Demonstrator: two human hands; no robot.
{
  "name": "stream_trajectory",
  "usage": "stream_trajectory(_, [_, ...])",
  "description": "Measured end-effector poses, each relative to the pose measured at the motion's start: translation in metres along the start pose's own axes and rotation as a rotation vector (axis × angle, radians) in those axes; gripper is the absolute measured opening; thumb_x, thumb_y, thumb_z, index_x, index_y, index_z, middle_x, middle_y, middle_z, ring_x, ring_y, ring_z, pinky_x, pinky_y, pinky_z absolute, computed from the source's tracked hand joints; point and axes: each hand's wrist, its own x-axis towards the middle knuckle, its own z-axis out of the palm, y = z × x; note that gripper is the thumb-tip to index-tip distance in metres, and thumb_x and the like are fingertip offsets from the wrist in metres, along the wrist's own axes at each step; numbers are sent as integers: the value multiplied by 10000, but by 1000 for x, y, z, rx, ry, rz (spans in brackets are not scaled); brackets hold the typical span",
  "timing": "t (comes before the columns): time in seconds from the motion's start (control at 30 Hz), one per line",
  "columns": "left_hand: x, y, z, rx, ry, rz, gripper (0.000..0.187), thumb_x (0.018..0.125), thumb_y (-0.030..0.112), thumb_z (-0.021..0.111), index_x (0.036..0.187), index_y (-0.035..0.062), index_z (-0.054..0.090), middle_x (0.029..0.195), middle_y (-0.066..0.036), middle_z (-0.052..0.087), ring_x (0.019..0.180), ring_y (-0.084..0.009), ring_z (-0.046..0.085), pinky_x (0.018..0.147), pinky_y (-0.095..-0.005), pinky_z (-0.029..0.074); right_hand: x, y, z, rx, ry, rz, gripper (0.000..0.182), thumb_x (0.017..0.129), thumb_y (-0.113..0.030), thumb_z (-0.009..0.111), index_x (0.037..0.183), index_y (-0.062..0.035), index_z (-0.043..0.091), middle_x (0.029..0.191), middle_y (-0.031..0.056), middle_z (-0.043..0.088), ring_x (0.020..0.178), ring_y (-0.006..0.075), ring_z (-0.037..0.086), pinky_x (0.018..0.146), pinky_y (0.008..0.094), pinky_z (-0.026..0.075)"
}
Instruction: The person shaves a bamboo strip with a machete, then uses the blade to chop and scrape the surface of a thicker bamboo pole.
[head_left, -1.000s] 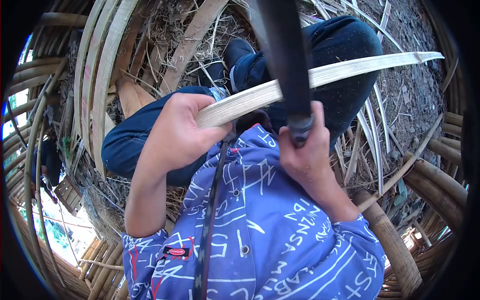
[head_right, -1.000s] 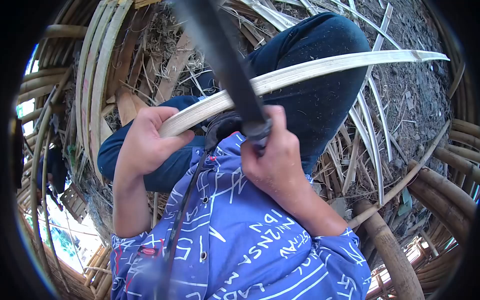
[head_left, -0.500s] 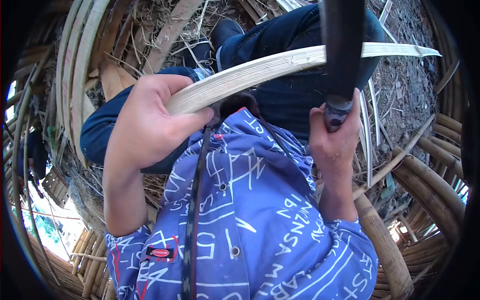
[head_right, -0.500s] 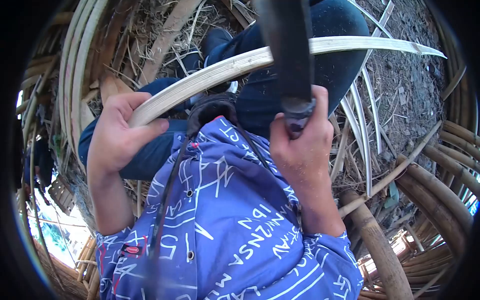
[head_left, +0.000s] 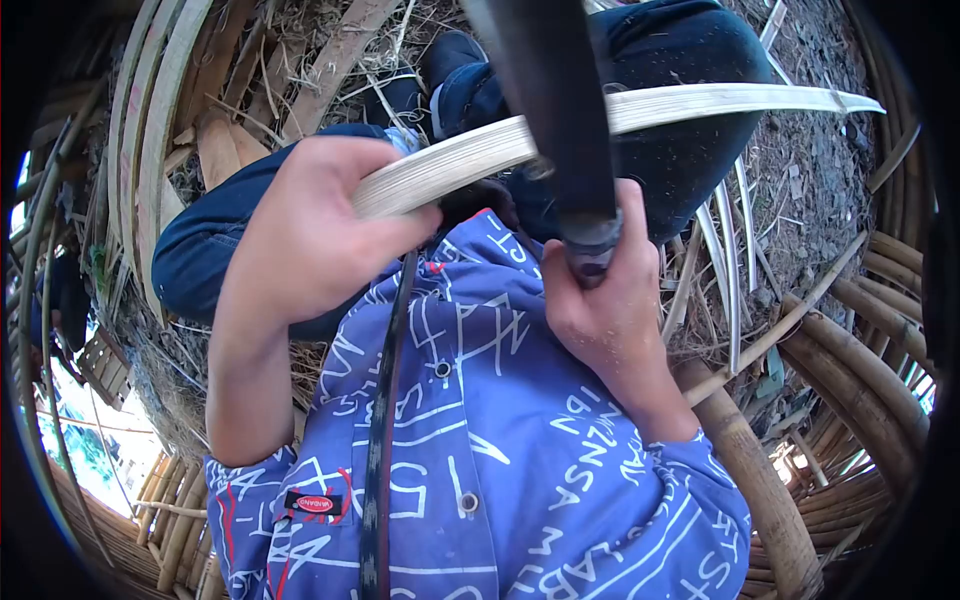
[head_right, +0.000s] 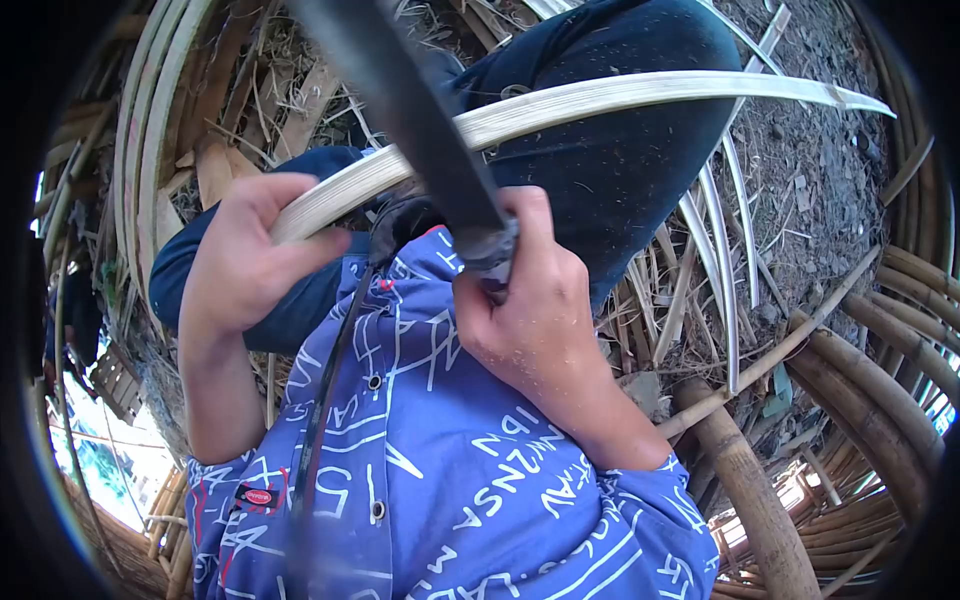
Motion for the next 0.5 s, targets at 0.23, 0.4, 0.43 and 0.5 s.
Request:
stream_trajectory(0.23, [-6,-3,-8,-144,-42,-56,145,769,44,702,877,-50,680,684,36,595,623,-15,498,538,-206,374,9,1,-15,124,205,265,296,806,7,613,1066,0,471,721,31,563,618,88,552,538,245,446])
stream_trajectory(0.4, [-11,-5,-15,-51,-62,-92,120,758,56,721,814,-17,643,653,79,508,616,-5,426,522,-209,329,3,-6,2,225,-141,79,363,749,25,594,1090,10,469,752,68,594,651,103,566,590,254,446])
stream_trajectory(0.43, [-15,-9,-21,-25,-77,-79,120,758,56,721,814,-17,643,653,79,508,616,-5,426,522,-209,329,5,-8,-1,241,-190,97,381,745,25,601,1102,17,469,754,68,596,649,102,553,601,254,444])
stream_trajectory(0.5, [-25,-21,-34,-84,-49,-137,138,754,69,739,808,-6,636,649,87,493,616,3,408,520,-206,308,6,2,-3,289,-143,92,386,745,32,603,1110,12,478,734,48,579,630,87,530,593,245,433])
